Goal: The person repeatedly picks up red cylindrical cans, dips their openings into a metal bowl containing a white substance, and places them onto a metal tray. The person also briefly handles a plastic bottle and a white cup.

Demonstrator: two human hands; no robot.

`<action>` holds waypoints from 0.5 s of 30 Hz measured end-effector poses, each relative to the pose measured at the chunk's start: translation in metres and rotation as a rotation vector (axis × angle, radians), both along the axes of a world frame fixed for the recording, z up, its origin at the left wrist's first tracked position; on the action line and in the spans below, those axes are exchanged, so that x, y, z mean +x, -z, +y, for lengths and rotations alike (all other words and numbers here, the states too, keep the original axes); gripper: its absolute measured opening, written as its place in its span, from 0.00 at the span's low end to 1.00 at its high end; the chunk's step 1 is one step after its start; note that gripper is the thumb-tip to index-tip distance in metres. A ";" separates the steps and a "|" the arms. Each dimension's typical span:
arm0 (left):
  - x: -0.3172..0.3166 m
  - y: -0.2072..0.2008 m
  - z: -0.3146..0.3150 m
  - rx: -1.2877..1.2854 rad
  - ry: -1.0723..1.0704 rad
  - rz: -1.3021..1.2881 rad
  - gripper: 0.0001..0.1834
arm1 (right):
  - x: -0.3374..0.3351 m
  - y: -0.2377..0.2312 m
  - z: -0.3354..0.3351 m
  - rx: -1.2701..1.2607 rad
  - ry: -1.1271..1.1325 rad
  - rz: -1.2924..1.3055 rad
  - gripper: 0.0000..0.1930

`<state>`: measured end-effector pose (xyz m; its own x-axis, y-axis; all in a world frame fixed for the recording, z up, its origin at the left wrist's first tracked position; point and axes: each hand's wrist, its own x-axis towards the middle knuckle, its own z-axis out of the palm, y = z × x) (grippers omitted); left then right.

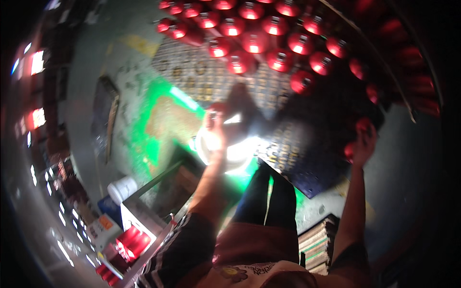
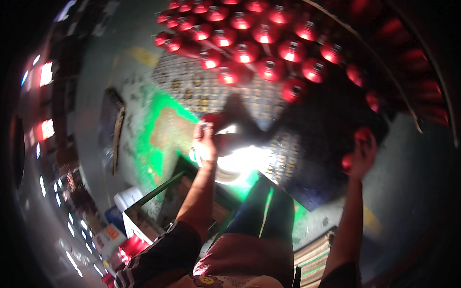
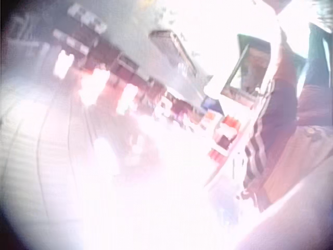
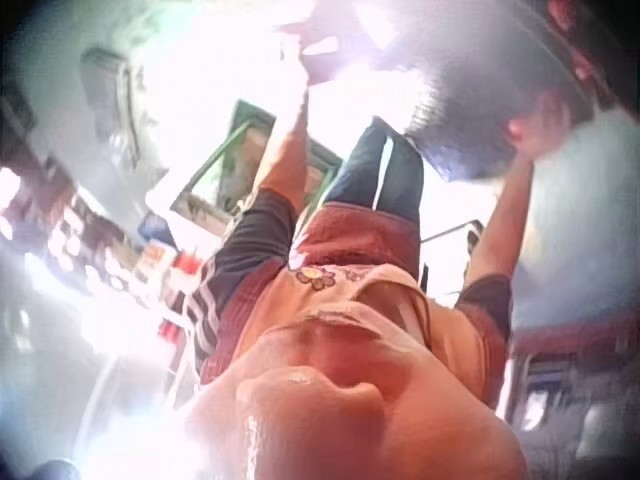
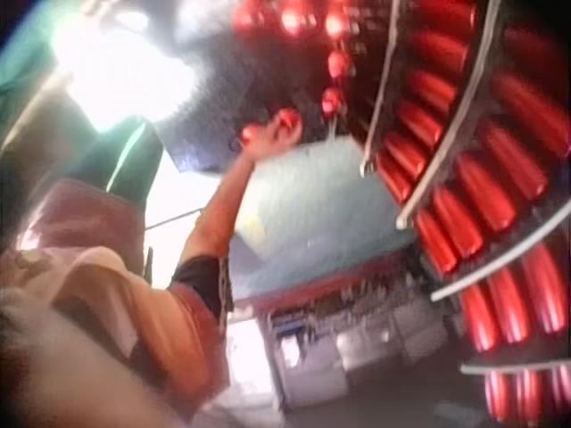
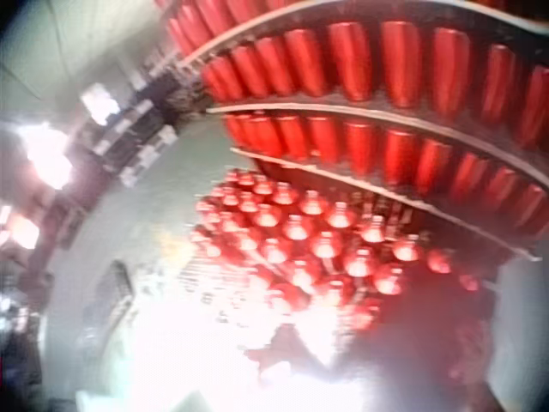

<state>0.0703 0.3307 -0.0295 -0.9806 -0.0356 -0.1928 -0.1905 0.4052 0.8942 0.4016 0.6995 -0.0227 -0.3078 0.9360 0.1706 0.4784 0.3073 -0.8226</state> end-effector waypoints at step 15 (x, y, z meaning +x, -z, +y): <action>0.074 -0.089 -0.035 -0.058 0.243 0.015 0.17 | 0.079 -0.084 -0.070 -0.475 -0.057 0.160 0.14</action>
